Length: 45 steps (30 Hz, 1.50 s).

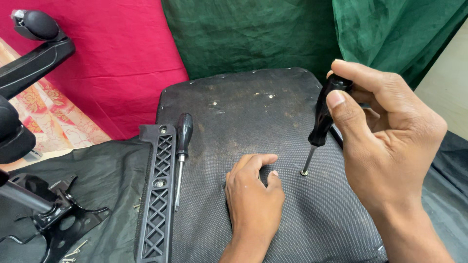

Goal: The person uses a screwdriver to tighten screws into a black plastic frame attached to a chair seat. They hold the frame steady with one hand while turning the screwdriver with the other, working on multiple screw locations.

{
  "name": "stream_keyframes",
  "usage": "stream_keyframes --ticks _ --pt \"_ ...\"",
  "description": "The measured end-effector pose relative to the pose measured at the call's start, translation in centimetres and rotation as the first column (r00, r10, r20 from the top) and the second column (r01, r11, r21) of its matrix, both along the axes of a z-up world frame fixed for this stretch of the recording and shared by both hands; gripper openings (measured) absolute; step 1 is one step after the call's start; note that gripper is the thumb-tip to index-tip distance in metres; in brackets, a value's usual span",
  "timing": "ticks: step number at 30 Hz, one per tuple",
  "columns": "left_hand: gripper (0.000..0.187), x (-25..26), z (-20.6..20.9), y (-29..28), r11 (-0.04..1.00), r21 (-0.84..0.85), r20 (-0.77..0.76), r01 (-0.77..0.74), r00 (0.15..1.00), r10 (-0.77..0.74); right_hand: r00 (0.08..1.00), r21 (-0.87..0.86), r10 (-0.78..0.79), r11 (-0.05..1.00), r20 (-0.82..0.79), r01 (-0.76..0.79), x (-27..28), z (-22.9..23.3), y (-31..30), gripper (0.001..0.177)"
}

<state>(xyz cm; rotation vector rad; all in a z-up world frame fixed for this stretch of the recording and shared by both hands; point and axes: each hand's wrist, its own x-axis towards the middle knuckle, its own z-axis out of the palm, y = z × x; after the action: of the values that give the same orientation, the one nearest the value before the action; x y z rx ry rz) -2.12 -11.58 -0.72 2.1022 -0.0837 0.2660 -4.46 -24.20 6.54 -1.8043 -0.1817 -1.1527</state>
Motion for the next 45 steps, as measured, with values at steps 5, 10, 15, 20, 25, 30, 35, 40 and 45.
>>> stream_keyframes --ticks 5,10,15,20,25,30,35,40,45 --pt "0.032 0.2 -0.2 0.1 1.000 -0.004 -0.013 0.021 1.000 -0.021 0.992 -0.199 -0.075 0.975 0.101 0.094 -0.1 0.1 -0.1 0.029" --pt "0.031 0.4 -0.5 0.2 0.999 -0.006 0.076 0.034 0.997 -0.033 0.999 -0.121 -0.047 0.991 0.016 0.049 -0.1 0.7 0.0 0.029" --pt "0.029 0.3 -0.9 0.0 1.000 -0.011 0.134 0.016 0.991 -0.015 0.994 -0.009 0.008 1.000 -0.112 -0.009 0.0 0.9 0.2 0.026" --pt "0.027 0.4 -1.1 -0.3 1.000 0.023 0.133 0.019 0.991 -0.022 1.000 -0.265 -0.001 0.964 0.021 0.007 0.3 0.7 0.0 0.034" --pt "0.029 0.4 -1.0 -0.2 1.000 0.019 0.159 0.022 0.987 -0.024 0.999 -0.195 -0.036 0.980 -0.020 0.031 0.9 1.2 0.5 0.029" --pt "0.030 0.6 -0.9 -0.1 0.999 0.023 0.142 0.044 0.989 -0.047 0.999 -0.144 -0.014 0.990 -0.046 0.007 1.5 1.0 0.8 0.025" --pt "0.028 0.3 -0.4 -0.2 0.996 0.040 0.122 0.085 0.989 -0.089 0.999 -0.291 -0.049 0.955 0.013 0.051 1.3 1.1 1.0 0.035" --pt "0.028 0.2 -0.5 -0.3 0.998 0.024 0.118 0.058 0.991 -0.060 0.991 -0.163 0.122 0.978 -0.044 -0.128 2.0 0.9 0.2 0.030" --pt "0.040 0.0 -0.1 -1.0 0.998 0.064 0.125 0.028 0.992 -0.036 0.968 -0.122 0.216 0.965 -0.130 -0.232 2.6 0.9 -1.9 0.026"
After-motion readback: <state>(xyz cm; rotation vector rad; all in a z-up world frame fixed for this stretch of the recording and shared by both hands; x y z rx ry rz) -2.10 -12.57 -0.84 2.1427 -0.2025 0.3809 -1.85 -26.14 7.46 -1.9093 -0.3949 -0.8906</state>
